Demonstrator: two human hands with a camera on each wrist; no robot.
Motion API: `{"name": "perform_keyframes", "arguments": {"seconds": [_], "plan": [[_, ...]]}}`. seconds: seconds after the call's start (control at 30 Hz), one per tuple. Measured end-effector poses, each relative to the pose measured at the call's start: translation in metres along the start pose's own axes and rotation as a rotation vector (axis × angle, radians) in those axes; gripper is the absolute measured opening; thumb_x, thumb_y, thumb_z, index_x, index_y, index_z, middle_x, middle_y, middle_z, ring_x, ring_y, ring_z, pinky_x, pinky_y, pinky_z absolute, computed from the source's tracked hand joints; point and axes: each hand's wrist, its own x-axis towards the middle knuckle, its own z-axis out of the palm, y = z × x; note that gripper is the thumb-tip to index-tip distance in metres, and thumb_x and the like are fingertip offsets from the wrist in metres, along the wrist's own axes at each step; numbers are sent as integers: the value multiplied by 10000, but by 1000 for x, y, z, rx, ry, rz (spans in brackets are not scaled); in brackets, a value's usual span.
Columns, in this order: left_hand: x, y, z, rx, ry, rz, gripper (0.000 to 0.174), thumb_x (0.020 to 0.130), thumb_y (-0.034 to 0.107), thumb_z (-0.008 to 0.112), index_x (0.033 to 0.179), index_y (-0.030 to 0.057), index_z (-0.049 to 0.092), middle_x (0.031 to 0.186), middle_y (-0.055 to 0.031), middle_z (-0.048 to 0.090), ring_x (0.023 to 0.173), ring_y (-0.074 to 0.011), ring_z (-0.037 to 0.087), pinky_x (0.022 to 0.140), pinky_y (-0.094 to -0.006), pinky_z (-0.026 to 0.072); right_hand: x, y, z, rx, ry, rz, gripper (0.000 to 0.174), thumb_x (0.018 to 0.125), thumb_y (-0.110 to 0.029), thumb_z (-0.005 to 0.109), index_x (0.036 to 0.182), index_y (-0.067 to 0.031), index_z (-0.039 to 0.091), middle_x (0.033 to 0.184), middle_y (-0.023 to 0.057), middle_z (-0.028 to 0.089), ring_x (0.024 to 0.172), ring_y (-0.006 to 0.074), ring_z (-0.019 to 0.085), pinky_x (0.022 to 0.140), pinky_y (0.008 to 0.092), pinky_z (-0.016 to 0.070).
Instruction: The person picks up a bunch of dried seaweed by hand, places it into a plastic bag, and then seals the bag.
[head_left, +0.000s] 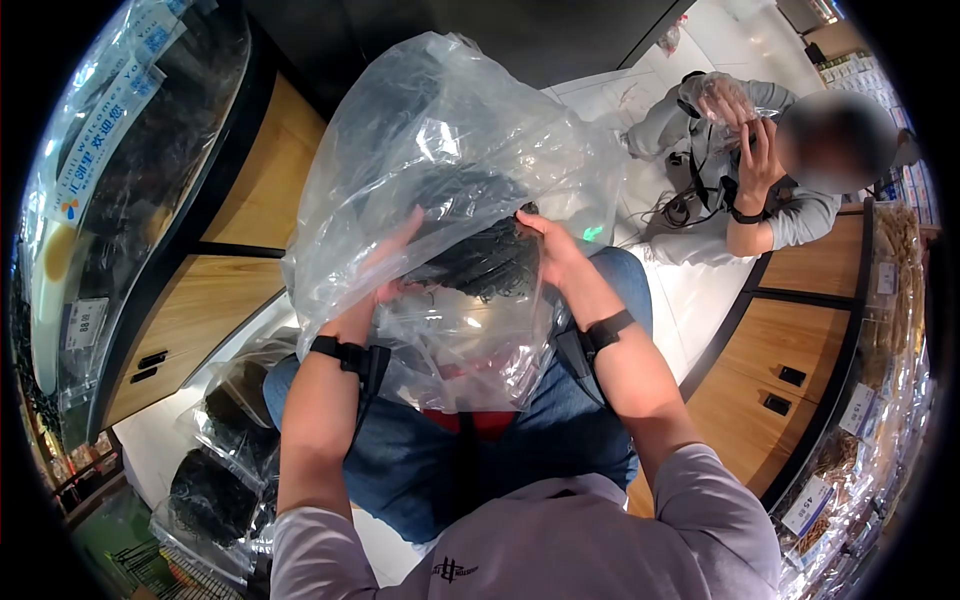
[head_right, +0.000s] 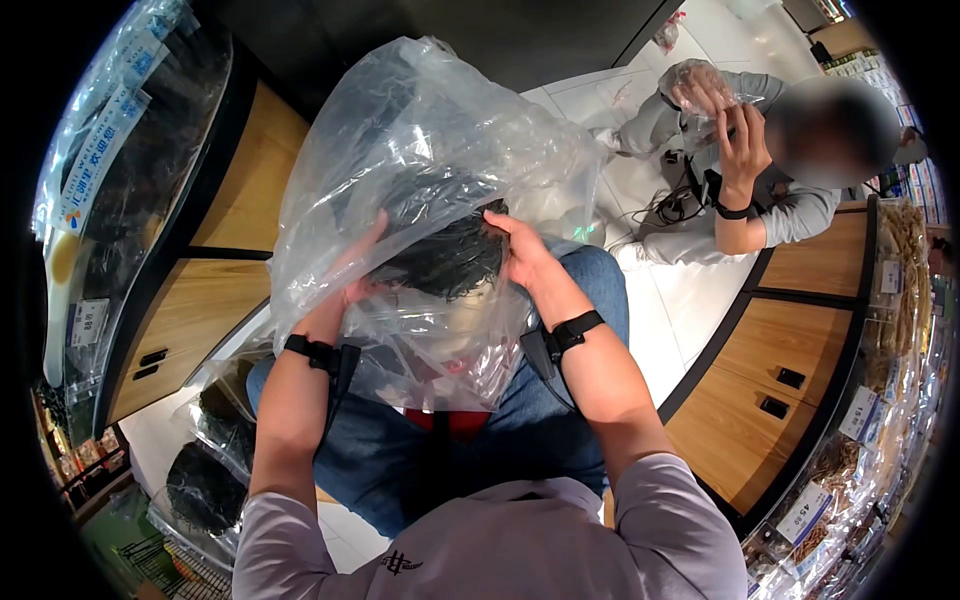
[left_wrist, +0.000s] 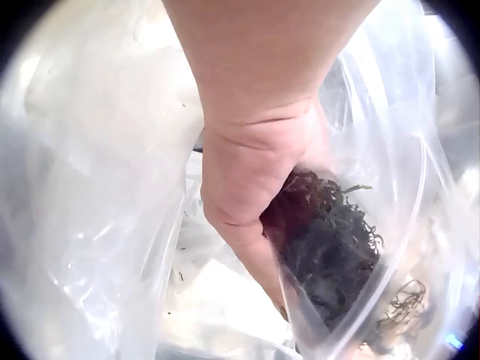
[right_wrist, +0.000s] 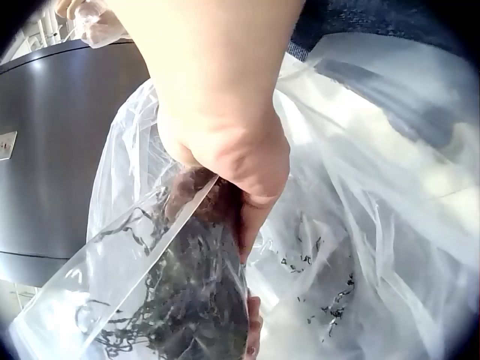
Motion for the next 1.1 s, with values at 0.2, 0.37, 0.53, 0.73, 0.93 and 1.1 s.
{"name": "perform_keyframes", "arguments": {"seconds": [0.2,0.37,0.53,0.73,0.93,1.1], "plan": [[29,-7,-21,129,-173,-16,652,872,482,696,1316,25,554,1375,-143,545,1223,-287,519,883,-480,513,-9,-3,10,40,-56,4,365,957,-325,590,1122,0,610,1079,165,676,1010,316,648,928,449,510],[33,-16,-30,-44,-305,25,547,890,399,702,1256,9,586,1245,-122,628,1041,-249,618,809,-386,538,-11,-8,11,10,12,-9,429,950,-384,598,1151,-6,611,1109,173,677,1019,313,659,925,461,522],[68,-17,-53,89,-257,73,466,905,347,698,1198,-5,609,1097,-105,687,913,-228,656,774,-347,540,-13,-6,10,-57,-37,51,392,936,-344,649,1109,8,640,1072,154,699,970,271,687,881,427,558],[37,-1,-15,43,-165,144,361,919,315,666,1118,16,641,982,-91,701,797,-191,671,698,-311,553,-7,5,5,-144,23,51,476,918,-400,664,1178,-3,633,1144,162,683,1036,291,676,919,435,539],[78,-13,-51,164,-155,50,298,922,292,641,1065,33,671,904,-77,701,747,-187,667,642,-320,549,-19,-10,14,-20,-85,39,423,932,-363,651,1137,6,626,1064,142,703,957,269,694,891,412,558],[43,-3,-20,-1,-93,99,469,890,307,717,1253,33,600,1185,-92,648,1093,-202,601,934,-327,485,-5,-2,4,-6,-94,18,373,940,-330,635,1109,3,636,1057,131,706,910,269,705,849,423,575]]}}
